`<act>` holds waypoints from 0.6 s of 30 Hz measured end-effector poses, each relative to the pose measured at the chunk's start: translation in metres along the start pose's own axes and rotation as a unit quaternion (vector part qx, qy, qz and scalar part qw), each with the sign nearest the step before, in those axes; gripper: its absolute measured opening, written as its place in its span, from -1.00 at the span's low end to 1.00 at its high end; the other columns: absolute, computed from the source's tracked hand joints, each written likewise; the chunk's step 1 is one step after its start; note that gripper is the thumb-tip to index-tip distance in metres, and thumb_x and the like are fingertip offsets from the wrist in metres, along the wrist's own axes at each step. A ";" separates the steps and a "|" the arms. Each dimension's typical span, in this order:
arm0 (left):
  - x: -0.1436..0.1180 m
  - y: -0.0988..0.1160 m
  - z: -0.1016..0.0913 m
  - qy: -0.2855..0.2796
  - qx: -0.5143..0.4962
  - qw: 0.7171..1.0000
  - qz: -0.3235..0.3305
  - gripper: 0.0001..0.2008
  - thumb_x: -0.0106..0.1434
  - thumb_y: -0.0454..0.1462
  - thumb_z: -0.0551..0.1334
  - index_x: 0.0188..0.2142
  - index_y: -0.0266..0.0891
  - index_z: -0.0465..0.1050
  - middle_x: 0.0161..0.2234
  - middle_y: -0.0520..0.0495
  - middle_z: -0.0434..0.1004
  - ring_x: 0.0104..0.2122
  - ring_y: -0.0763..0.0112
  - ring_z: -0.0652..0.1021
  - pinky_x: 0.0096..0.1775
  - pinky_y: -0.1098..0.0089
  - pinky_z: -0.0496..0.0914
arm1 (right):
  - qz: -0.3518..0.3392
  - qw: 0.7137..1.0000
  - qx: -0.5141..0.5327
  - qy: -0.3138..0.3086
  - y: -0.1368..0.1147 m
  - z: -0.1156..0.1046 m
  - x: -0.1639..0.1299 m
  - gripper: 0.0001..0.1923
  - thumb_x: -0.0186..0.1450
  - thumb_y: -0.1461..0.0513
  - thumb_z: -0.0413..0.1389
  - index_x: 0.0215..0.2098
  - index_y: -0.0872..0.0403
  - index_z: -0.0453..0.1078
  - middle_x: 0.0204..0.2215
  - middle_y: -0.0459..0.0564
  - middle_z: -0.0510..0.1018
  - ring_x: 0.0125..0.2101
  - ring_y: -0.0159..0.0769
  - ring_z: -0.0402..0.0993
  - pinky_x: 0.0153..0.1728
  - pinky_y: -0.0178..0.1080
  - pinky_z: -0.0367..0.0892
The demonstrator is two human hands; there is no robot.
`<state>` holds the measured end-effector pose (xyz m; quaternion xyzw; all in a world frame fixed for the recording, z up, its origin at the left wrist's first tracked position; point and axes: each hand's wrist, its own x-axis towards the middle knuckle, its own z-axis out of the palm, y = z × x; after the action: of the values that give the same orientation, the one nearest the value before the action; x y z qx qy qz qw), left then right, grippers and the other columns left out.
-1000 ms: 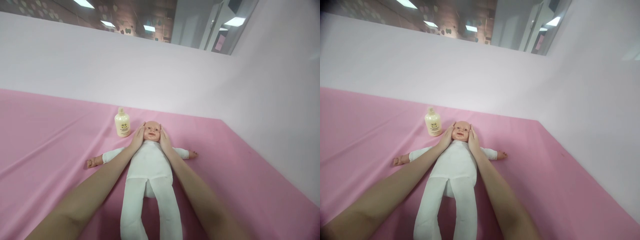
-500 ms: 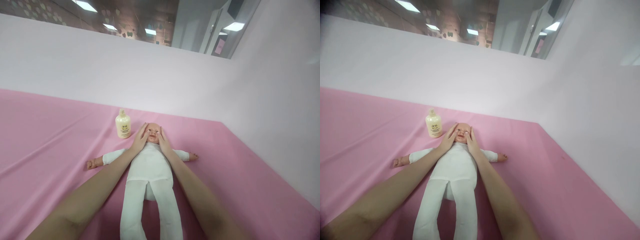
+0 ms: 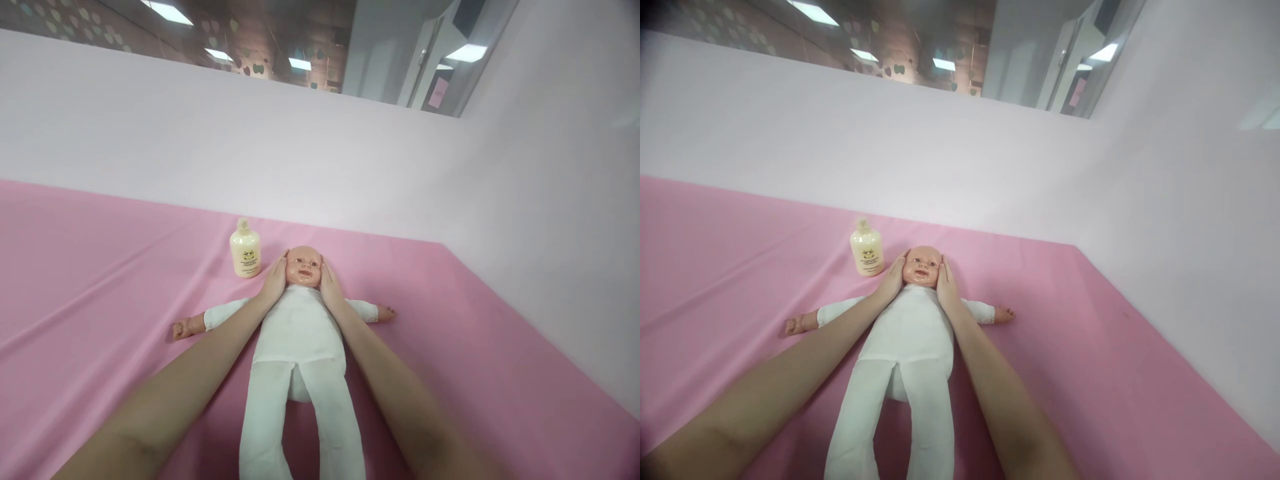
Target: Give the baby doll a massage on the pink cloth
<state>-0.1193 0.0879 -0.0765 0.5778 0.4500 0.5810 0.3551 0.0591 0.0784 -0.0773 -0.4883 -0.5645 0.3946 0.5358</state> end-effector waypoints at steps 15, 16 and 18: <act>-0.008 0.019 -0.003 -0.030 0.062 0.996 0.050 -0.36 0.48 0.06 0.14 0.43 -0.14 0.27 0.49 -0.20 0.25 0.49 0.08 0.27 0.52 0.02 0.09 | 0.027 0.998 -0.038 -0.038 -0.025 -0.002 -0.016 0.09 0.40 -0.37 -0.07 0.61 0.12 -0.08 0.58 0.05 0.04 0.57 -0.13 -0.04 0.58 0.00 -0.13; -0.008 0.019 -0.002 -0.030 0.059 0.997 0.050 -0.36 0.48 0.07 0.14 0.43 -0.13 0.28 0.49 -0.19 0.26 0.49 0.09 0.28 0.52 0.03 0.09 | 0.025 0.999 -0.035 -0.033 -0.023 -0.001 -0.014 0.05 0.42 -0.36 -0.09 0.61 0.10 -0.04 0.57 0.03 0.07 0.57 -0.14 -0.02 0.58 0.00 -0.12; -0.008 0.019 -0.002 -0.030 0.058 0.996 0.053 -0.36 0.48 0.09 0.14 0.42 -0.13 0.29 0.48 -0.18 0.27 0.48 0.09 0.29 0.51 0.05 0.10 | 0.016 0.999 -0.028 -0.024 -0.019 -0.001 -0.011 -0.04 0.45 -0.34 -0.14 0.58 0.05 0.06 0.55 -0.02 0.14 0.56 -0.16 0.02 0.58 0.01 -0.11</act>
<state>-0.1187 0.0736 -0.0618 0.6374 0.4412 0.5543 0.3030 0.0570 0.0633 -0.0613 -0.5023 -0.5806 0.3987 0.5017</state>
